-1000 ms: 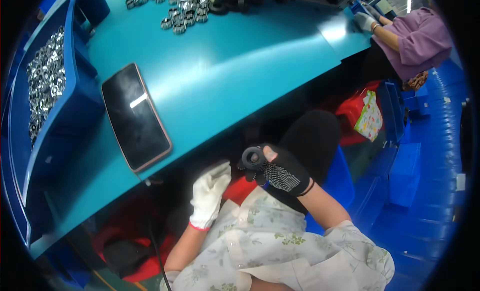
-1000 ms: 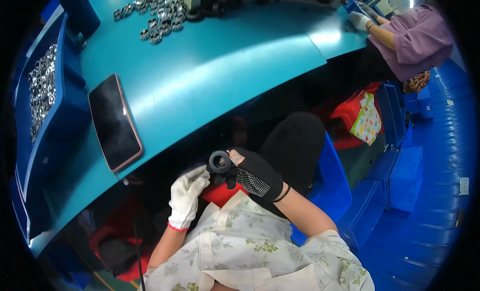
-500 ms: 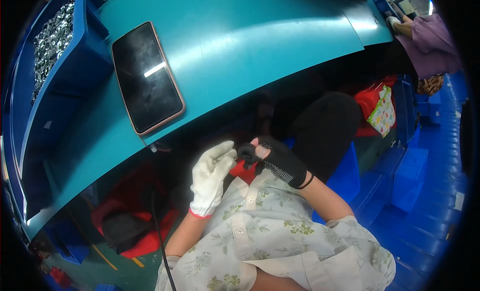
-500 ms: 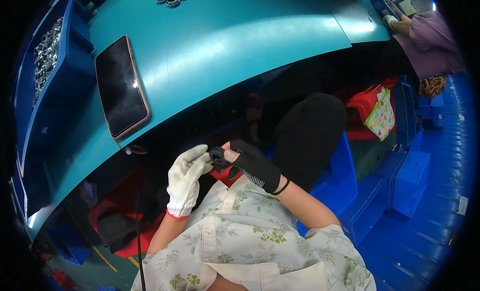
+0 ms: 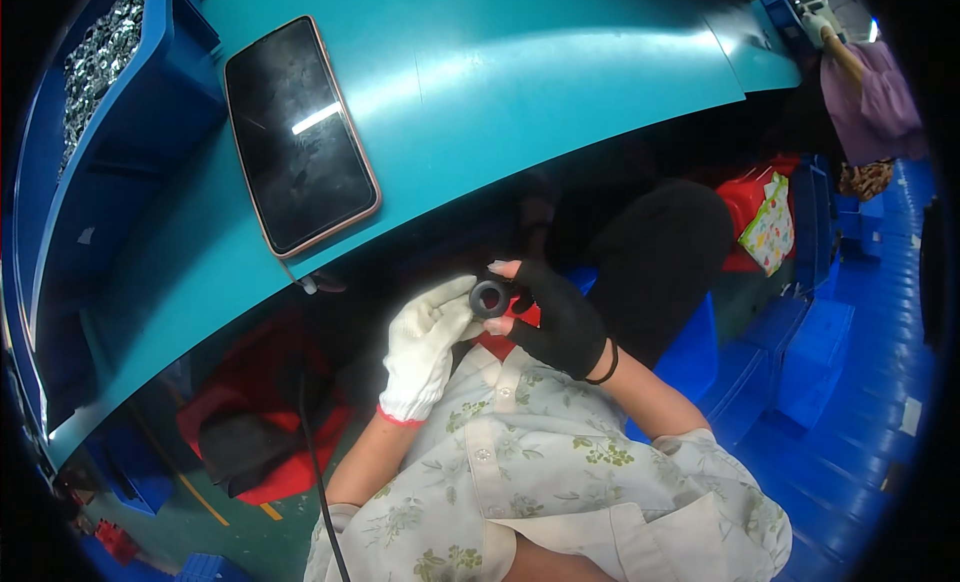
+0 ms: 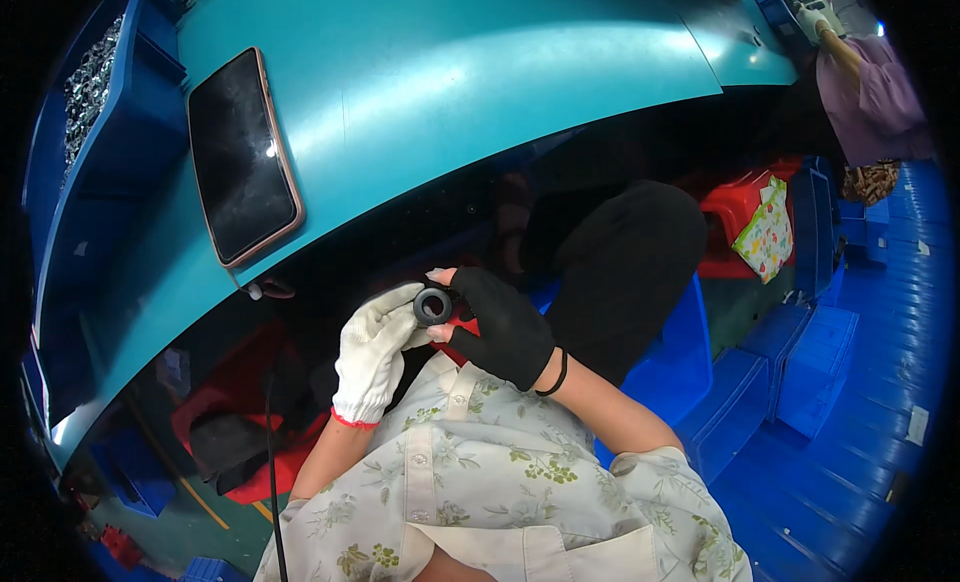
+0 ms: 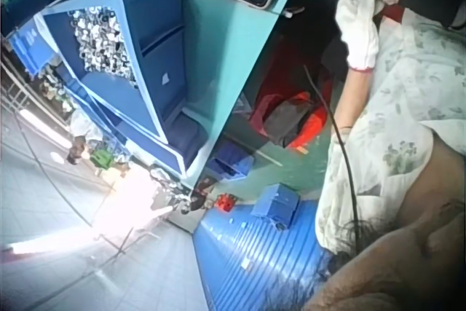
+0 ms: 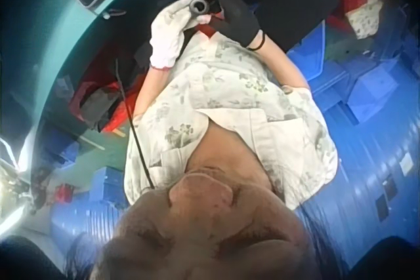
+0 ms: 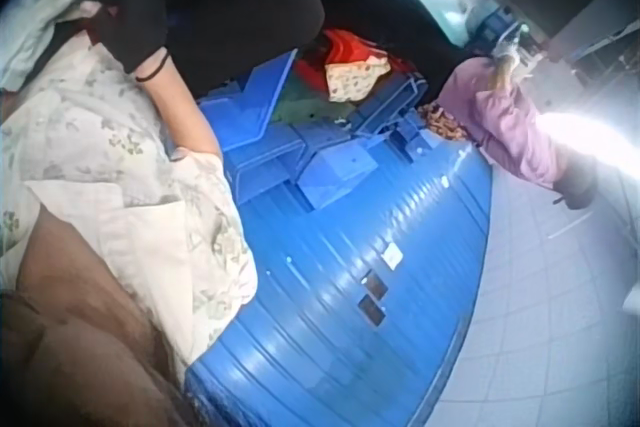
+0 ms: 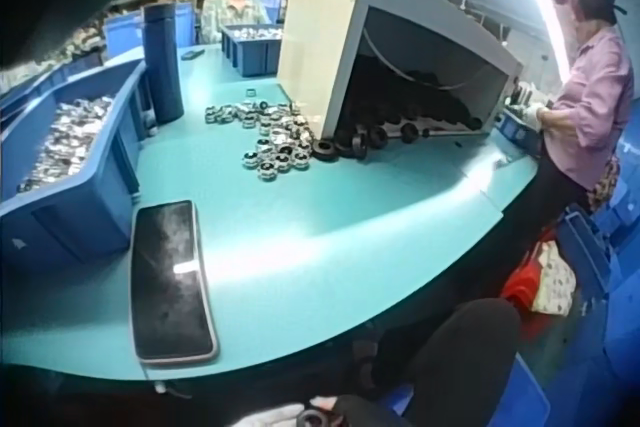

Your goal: Assembling small rubber gaskets with metal rings in a factory setting.

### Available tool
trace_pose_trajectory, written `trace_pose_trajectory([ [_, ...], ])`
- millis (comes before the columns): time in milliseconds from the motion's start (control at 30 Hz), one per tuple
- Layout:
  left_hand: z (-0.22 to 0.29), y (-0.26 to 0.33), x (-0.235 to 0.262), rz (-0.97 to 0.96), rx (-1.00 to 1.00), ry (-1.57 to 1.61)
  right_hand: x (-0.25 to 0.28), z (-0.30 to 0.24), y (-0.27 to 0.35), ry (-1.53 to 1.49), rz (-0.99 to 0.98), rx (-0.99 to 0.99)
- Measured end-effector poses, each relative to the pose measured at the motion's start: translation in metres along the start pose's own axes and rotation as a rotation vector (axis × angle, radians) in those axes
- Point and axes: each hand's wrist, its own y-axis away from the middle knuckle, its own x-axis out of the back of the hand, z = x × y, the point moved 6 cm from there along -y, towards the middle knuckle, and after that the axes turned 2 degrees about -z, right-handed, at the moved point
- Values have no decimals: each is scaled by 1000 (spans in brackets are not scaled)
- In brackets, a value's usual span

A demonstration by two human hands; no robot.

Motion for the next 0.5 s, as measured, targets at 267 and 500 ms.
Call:
trace_pose_trajectory([
  [267, 46, 19, -59, -219, -597, -1166, -1, 27, -3, -350, -246, -153],
  [500, 9, -4, -5, -70, -58, -293, 90, -89, -83, -196, -18, 170],
])
